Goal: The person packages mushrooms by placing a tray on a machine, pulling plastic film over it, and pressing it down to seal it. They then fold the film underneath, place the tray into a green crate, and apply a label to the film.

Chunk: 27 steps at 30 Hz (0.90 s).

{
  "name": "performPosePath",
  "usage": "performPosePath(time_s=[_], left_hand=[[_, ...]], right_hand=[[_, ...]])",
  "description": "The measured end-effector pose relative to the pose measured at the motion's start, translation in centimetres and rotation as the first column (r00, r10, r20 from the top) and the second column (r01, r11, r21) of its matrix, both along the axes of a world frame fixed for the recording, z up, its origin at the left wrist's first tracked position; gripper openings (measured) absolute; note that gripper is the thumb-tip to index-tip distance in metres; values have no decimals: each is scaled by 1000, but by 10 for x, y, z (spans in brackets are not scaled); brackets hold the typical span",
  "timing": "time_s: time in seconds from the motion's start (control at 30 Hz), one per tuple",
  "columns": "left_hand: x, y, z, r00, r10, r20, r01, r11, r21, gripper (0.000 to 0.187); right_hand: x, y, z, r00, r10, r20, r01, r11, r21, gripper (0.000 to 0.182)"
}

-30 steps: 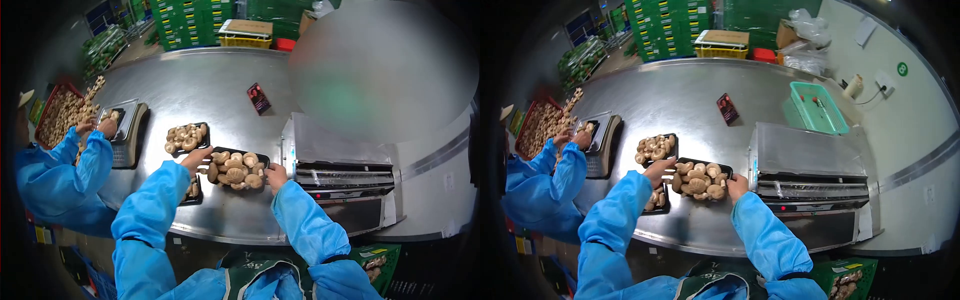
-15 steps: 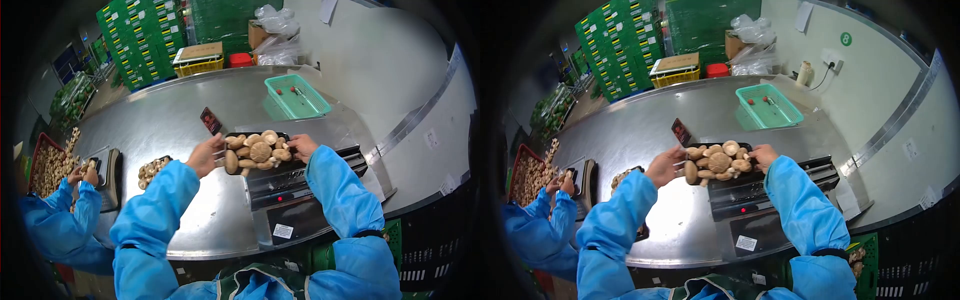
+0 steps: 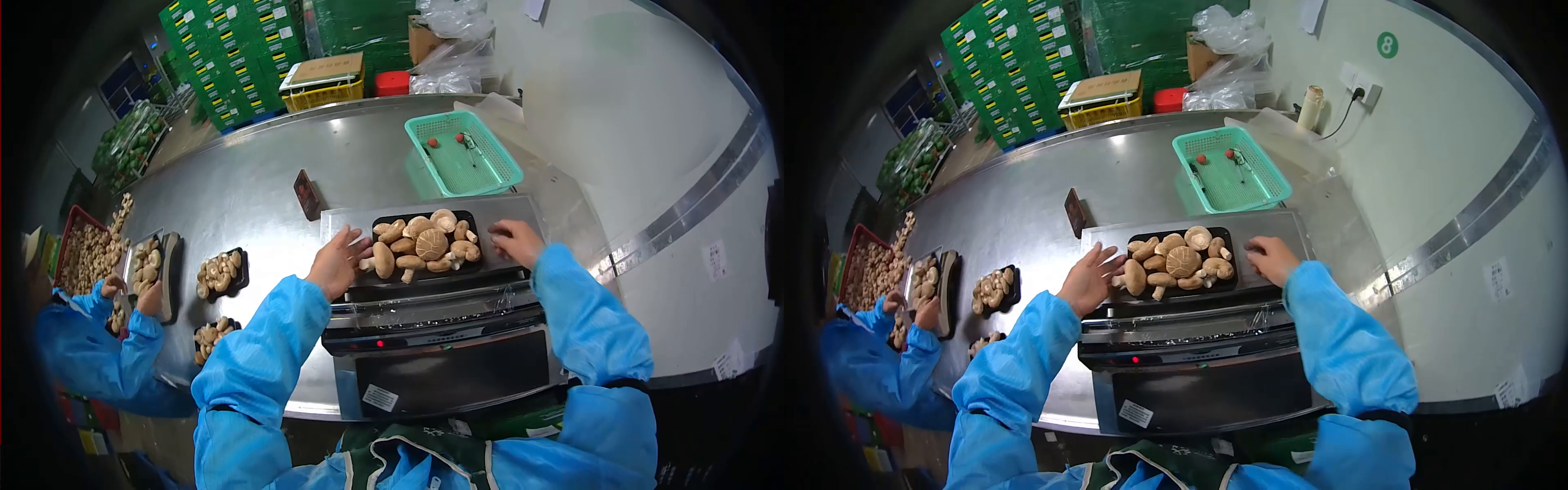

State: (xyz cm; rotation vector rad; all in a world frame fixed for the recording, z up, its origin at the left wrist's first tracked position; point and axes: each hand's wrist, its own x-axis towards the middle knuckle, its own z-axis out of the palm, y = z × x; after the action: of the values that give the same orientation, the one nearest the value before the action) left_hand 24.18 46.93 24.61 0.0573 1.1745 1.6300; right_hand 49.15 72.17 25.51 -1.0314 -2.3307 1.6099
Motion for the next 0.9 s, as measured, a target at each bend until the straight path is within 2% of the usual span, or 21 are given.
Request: performPosePath(time_s=[0.07,0.1,0.13,0.17,0.2,0.23,0.27,0.3,0.33,0.4,0.47,0.5,0.53,0.57,0.6,0.63,0.7,0.73,0.83,0.87,0.9], left_hand=[[5,-18,12,999,27,-40,-29,998,-51,49],[6,-29,16,968,30,-249,-61,991,-118,44],[5,-42,15,895,13,-445,-103,979,-179,39],[1,-60,10,631,-104,-769,-88,975,-204,32],[-4,-79,5,248,-213,-945,-81,967,-240,25],[-4,-95,13,18,-256,-967,-11,967,-256,22],[-4,-106,18,-217,-281,-935,65,951,-301,24],[-4,-111,22,-394,-289,-873,123,924,-361,25],[-7,-114,26,-558,-271,-784,169,888,-427,25],[-11,-111,28,-650,-266,-712,215,834,-508,29],[-9,-100,30,-627,-278,-728,241,819,-521,31],[-10,-93,22,-540,-305,-784,225,845,-484,30],[-7,-81,21,-537,-306,-786,226,846,-483,30],[0,-65,20,-216,-377,-901,155,898,-412,29],[4,-52,20,133,-370,-920,58,929,-365,29],[4,-41,19,134,-366,-921,64,931,-360,29],[4,-23,17,368,-425,-827,109,903,-416,29],[2,-20,12,366,-423,-829,118,905,-409,29],[-9,-18,6,458,-457,-762,272,889,-369,21],[-14,-18,7,452,-460,-764,275,887,-371,21],[-19,-17,10,369,-416,-831,320,897,-306,20]], right_hand=[[30,5,0,980,201,-15,-190,946,262,23],[46,8,-4,956,294,-21,-262,880,395,24],[58,8,-1,952,307,-21,-275,879,390,24],[70,7,4,893,442,87,-412,722,556,28],[77,3,10,814,539,216,-521,516,680,33],[79,-2,18,810,547,211,-525,517,676,33],[80,-8,25,748,581,321,-592,367,718,39],[78,-14,27,680,595,429,-645,206,736,45],[75,-19,26,674,605,424,-646,204,736,45],[67,-21,27,575,591,565,-716,30,697,51],[66,-19,20,559,616,556,-710,9,704,53],[65,-20,18,579,621,527,-696,41,717,51],[65,-21,17,601,625,498,-681,74,729,50],[64,-24,15,601,624,500,-683,75,727,50],[64,-25,13,626,625,467,-671,127,730,49],[64,-26,13,652,621,436,-658,176,733,47],[66,-31,14,677,606,417,-645,216,733,45],[68,-33,13,701,598,389,-629,260,732,44],[72,-33,7,725,583,368,-608,289,739,43],[73,-33,6,730,579,364,-602,293,742,43],[73,-34,4,738,576,353,-588,290,755,42]])
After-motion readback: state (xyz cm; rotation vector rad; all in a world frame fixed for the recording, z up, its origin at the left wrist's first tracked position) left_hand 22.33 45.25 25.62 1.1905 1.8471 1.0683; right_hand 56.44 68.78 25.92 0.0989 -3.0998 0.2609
